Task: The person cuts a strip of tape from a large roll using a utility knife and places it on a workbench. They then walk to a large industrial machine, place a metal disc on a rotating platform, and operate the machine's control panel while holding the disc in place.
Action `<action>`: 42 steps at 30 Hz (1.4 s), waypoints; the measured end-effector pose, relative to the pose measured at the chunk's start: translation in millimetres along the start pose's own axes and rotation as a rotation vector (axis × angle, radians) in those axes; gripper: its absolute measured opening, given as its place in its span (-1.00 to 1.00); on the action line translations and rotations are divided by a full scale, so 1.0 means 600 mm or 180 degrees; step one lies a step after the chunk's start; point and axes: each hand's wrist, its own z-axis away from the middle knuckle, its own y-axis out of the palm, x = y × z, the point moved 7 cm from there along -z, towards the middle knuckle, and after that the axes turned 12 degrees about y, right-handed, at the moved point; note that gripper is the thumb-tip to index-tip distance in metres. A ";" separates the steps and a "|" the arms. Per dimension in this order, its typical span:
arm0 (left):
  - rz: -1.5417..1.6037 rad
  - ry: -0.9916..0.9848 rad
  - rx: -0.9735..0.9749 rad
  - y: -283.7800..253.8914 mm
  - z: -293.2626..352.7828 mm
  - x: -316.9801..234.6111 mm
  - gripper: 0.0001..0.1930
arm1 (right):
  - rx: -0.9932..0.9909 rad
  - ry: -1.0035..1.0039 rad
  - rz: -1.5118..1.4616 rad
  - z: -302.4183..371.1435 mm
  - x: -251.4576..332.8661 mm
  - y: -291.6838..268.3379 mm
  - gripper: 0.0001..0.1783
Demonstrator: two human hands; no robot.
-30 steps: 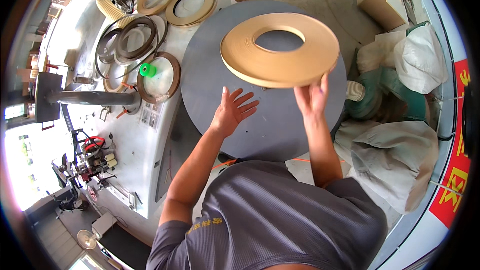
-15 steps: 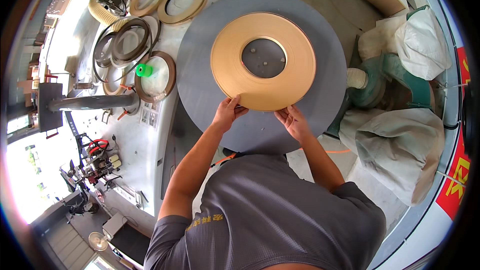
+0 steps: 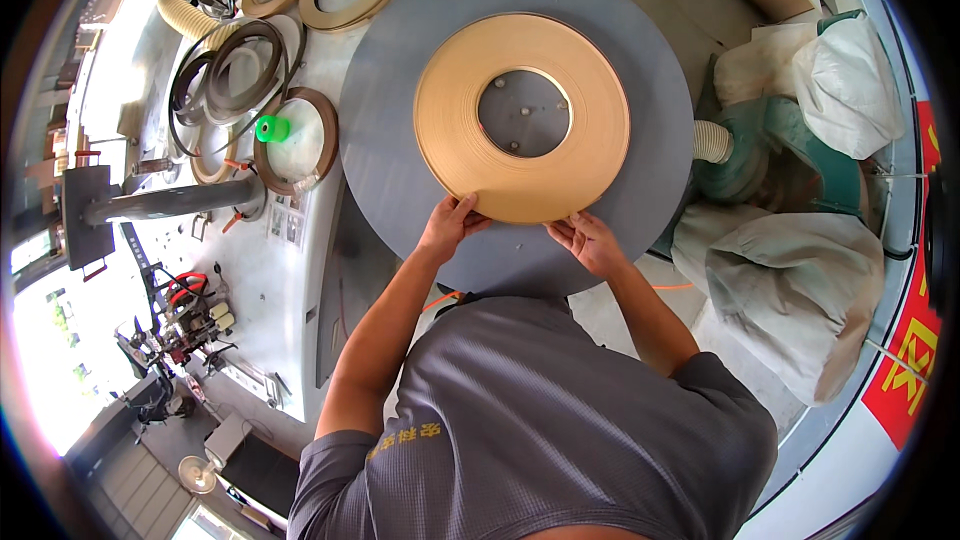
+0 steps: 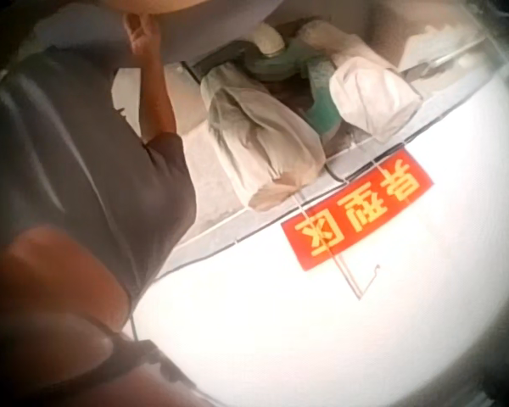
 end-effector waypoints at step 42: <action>-0.2080 0.0521 -0.0468 -0.170 0.200 0.005 -0.60 | 0.1176 -0.1871 0.7367 -0.091 -0.197 0.331 -0.45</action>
